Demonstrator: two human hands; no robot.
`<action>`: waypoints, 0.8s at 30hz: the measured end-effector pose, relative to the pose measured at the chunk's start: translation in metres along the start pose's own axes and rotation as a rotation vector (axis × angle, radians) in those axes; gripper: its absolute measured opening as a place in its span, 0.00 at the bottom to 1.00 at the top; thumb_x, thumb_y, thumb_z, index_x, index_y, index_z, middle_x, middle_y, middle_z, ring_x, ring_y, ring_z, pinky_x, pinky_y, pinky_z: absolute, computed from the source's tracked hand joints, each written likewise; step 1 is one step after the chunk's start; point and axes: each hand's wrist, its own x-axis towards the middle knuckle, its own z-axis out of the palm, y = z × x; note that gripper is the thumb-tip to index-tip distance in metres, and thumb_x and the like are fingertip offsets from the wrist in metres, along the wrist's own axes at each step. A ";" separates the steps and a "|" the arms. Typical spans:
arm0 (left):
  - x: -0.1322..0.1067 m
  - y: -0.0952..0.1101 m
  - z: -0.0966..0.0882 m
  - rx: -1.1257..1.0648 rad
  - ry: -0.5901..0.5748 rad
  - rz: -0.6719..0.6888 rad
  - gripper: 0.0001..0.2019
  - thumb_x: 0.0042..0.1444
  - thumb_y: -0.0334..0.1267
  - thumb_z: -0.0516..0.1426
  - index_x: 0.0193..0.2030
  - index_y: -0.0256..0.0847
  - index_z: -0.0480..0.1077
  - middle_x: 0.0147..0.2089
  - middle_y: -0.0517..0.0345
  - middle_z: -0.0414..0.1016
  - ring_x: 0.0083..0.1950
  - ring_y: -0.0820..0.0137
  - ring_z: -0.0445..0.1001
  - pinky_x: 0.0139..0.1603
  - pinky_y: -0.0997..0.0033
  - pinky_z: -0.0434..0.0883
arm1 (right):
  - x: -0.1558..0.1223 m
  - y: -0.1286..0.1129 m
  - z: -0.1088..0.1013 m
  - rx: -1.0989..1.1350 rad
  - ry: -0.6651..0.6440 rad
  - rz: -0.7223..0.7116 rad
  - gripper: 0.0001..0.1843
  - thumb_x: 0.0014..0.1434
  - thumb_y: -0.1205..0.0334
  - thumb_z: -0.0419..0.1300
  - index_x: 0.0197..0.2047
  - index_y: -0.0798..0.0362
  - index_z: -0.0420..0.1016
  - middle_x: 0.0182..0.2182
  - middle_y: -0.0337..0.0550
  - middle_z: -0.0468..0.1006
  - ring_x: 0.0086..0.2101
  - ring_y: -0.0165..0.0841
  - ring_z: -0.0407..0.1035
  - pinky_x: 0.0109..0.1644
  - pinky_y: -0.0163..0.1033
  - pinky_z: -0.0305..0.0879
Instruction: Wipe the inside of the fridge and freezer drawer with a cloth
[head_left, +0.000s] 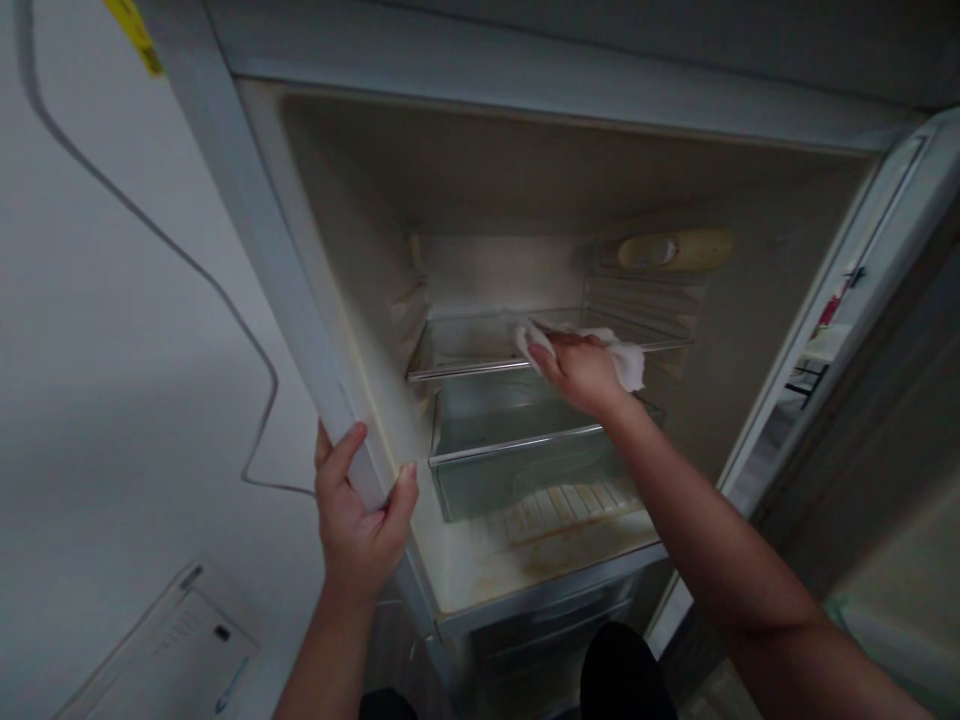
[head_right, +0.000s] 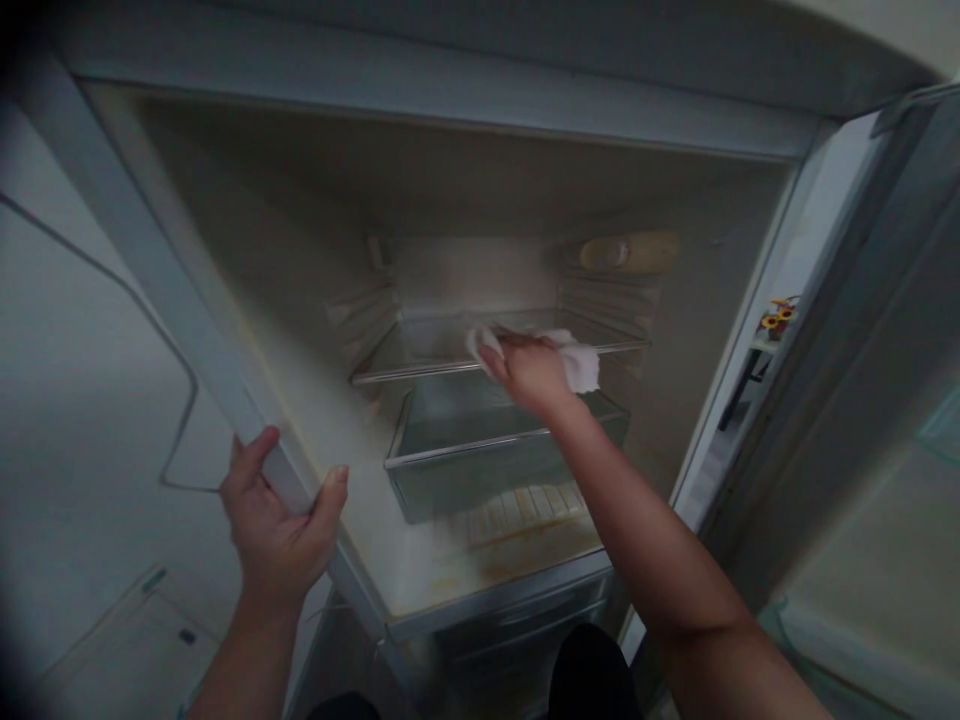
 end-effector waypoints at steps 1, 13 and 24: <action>0.000 0.000 0.000 -0.001 0.001 0.002 0.35 0.57 0.33 0.65 0.69 0.46 0.58 0.74 0.44 0.55 0.76 0.58 0.54 0.78 0.51 0.51 | -0.004 0.015 0.001 -0.034 0.033 0.073 0.34 0.74 0.46 0.36 0.52 0.57 0.78 0.48 0.58 0.81 0.49 0.47 0.75 0.54 0.48 0.62; -0.002 0.000 0.003 -0.053 0.020 -0.030 0.36 0.55 0.30 0.65 0.70 0.45 0.58 0.75 0.43 0.54 0.77 0.56 0.51 0.78 0.51 0.51 | -0.031 0.107 0.020 0.088 0.356 0.341 0.28 0.71 0.52 0.39 0.46 0.58 0.78 0.43 0.61 0.78 0.53 0.50 0.70 0.61 0.59 0.58; -0.004 -0.004 0.003 -0.030 0.025 0.011 0.36 0.56 0.31 0.65 0.70 0.44 0.58 0.75 0.43 0.54 0.77 0.57 0.53 0.77 0.53 0.51 | -0.086 -0.067 0.065 1.861 0.457 0.884 0.25 0.56 0.39 0.51 0.42 0.50 0.77 0.38 0.44 0.82 0.47 0.42 0.77 0.52 0.48 0.75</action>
